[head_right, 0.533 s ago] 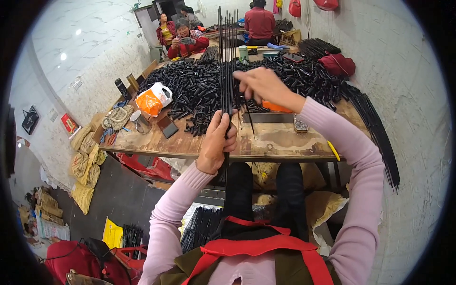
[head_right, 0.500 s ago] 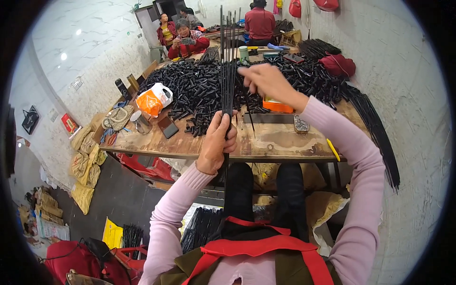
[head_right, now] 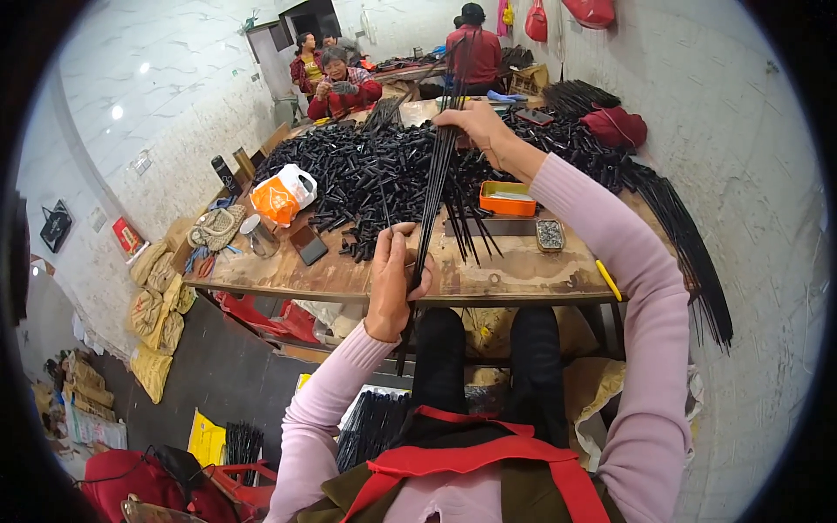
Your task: Inserting wires into plastic connectors and trimming them using wire cutters.
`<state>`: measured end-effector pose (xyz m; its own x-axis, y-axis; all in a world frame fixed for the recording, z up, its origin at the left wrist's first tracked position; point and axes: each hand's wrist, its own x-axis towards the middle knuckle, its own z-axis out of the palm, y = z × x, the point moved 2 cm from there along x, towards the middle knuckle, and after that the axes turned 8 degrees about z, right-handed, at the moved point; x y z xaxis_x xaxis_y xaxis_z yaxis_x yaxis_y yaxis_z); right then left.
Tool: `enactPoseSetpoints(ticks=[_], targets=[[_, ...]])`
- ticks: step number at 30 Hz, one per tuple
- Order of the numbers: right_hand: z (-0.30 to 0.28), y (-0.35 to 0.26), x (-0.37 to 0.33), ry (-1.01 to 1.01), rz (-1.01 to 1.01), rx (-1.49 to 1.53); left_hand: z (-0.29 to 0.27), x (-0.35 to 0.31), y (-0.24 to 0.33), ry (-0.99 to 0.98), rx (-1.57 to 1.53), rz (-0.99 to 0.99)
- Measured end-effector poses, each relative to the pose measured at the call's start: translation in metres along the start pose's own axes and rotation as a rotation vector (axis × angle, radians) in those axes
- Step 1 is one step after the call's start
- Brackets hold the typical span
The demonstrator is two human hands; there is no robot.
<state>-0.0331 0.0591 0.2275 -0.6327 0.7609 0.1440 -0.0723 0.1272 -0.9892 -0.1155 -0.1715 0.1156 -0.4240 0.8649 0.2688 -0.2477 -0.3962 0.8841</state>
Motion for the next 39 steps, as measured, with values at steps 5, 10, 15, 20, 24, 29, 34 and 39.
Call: enactPoseSetpoints(ticks=[5, 10, 15, 20, 24, 29, 34, 39], targets=[[-0.023, -0.014, 0.006, -0.31, 0.044, 0.671, 0.009, -0.011, -0.01, -0.042, -0.023, -0.089], [-0.06, -0.04, 0.023, -0.177, -0.103, 1.0, 0.023, -0.024, -0.014, -0.056, 0.025, -0.074], [-0.086, 0.01, 0.035, 0.226, 0.102, 0.627, 0.019, -0.018, -0.017, -0.047, -0.006, 0.012], [-0.035, 0.008, 0.0, -0.021, 0.183, 0.448, 0.015, -0.018, -0.026, -0.095, 0.072, -0.023], [-0.024, 0.011, 0.004, -0.269, 0.165, 0.561, 0.015, -0.033, -0.031, -0.274, 0.004, -0.158], [0.01, 0.001, -0.043, -0.482, 0.224, 0.421, 0.015, -0.014, -0.005, -0.444, -0.324, -0.381], [0.016, -0.015, -0.079, -0.497, 0.114, 0.299, 0.032, -0.015, 0.012, -0.423, -0.369, -0.368], [0.014, -0.011, -0.095, -0.453, 0.117, 0.252, 0.043, -0.018, 0.008, -0.345, -0.148, -0.333]])
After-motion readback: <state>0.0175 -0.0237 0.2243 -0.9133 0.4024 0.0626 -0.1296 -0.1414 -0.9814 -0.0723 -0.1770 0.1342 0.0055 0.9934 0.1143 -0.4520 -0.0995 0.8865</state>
